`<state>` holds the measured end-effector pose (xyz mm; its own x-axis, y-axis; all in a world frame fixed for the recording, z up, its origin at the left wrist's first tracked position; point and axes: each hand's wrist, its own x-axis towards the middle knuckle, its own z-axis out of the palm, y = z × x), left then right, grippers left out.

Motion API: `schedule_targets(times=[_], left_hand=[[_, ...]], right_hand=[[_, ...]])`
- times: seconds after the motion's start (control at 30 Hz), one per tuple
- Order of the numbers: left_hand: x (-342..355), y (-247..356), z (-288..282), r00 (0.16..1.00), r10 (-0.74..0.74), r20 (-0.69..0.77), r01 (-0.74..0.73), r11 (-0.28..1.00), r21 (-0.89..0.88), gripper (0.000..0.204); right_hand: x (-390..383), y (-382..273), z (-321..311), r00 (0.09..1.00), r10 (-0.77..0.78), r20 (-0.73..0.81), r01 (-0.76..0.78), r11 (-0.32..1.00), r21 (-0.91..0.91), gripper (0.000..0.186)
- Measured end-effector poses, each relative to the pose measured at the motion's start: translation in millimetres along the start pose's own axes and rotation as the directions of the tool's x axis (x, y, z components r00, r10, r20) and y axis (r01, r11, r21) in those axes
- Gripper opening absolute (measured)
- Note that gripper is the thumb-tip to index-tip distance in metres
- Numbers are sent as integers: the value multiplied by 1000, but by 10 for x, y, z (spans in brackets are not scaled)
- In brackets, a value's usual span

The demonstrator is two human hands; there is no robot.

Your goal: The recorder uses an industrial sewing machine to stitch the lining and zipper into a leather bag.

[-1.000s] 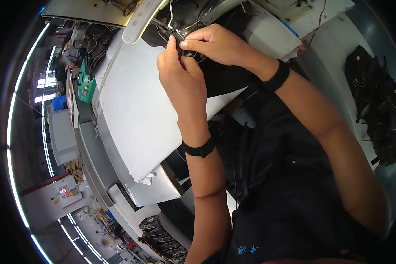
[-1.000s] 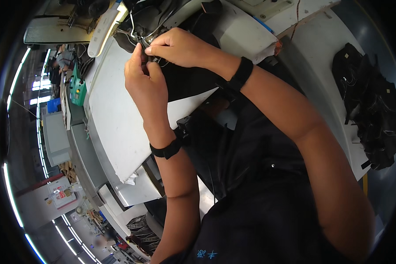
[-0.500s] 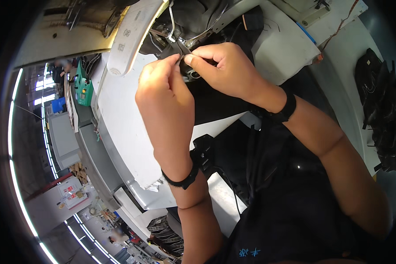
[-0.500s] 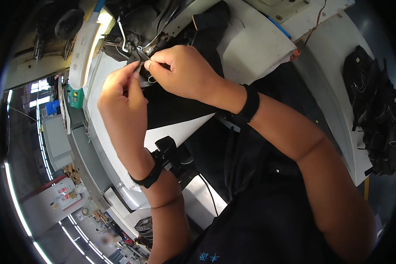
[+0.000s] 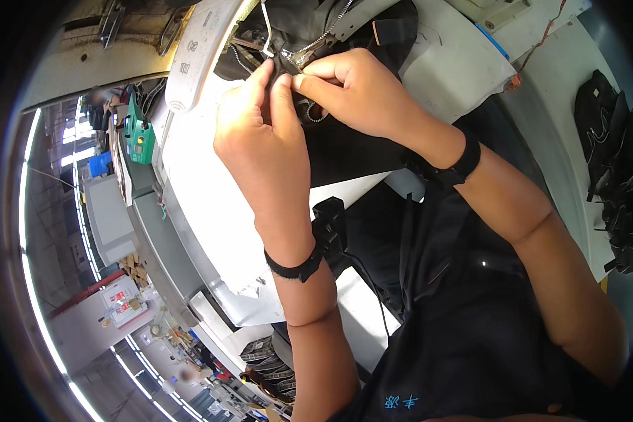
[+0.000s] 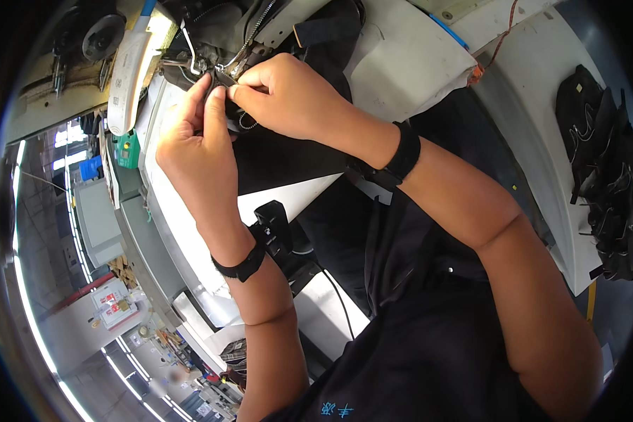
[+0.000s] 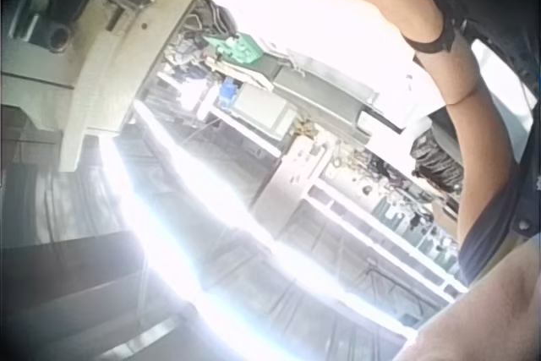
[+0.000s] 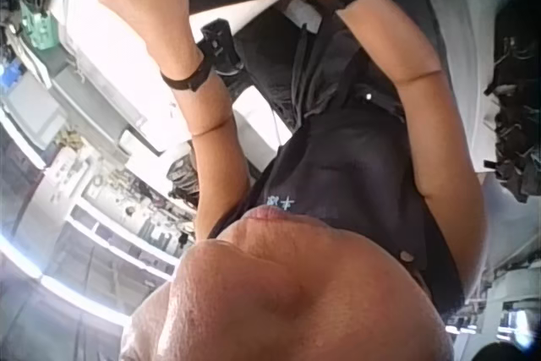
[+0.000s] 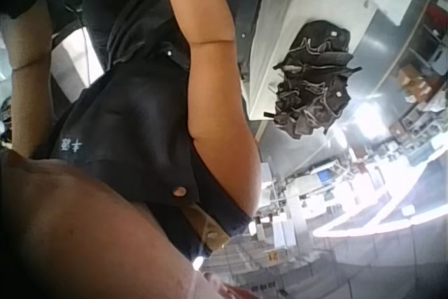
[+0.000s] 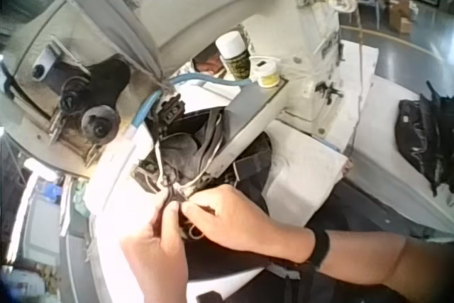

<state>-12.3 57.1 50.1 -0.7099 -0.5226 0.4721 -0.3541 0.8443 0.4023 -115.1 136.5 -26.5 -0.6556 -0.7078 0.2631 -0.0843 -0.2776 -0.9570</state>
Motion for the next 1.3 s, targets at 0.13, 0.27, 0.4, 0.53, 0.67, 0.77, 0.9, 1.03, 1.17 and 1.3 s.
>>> schedule_targets(times=[0.13,0.27,0.4,0.53,0.67,0.77,0.9,1.03,1.17,1.3], left_hand=[[21,-55,47,977,200,-73,-194,978,75,12],[80,-77,-29,983,181,-39,-179,983,43,11],[156,-171,20,981,166,-103,-181,970,-160,9],[258,-129,-64,982,151,-110,-164,980,-115,10],[267,-122,-98,991,125,-40,-126,991,-34,10],[272,-196,-66,951,294,-92,-298,954,-35,10],[314,-222,-59,965,245,-90,-248,968,-26,10],[449,-308,-68,982,179,-65,-184,980,-72,12],[455,-322,-62,989,147,-30,-150,979,-139,13],[338,-205,-147,982,188,10,-186,978,-91,10]], right_hand=[[60,73,9,1000,-21,10,19,987,157,44],[82,-35,59,997,81,-17,-78,990,114,48],[100,-10,106,995,10,-102,3,992,128,51],[85,-146,183,982,-22,-188,22,1000,-4,42],[61,-141,200,970,-42,-240,39,999,-18,42],[71,-100,190,970,-35,-239,32,999,-16,43],[95,-78,259,967,-8,-256,12,1000,13,43],[105,-118,251,969,-42,-242,46,999,10,43],[142,-77,224,962,-109,-250,103,994,-39,43],[139,-79,217,965,-61,-254,49,998,-50,42]])
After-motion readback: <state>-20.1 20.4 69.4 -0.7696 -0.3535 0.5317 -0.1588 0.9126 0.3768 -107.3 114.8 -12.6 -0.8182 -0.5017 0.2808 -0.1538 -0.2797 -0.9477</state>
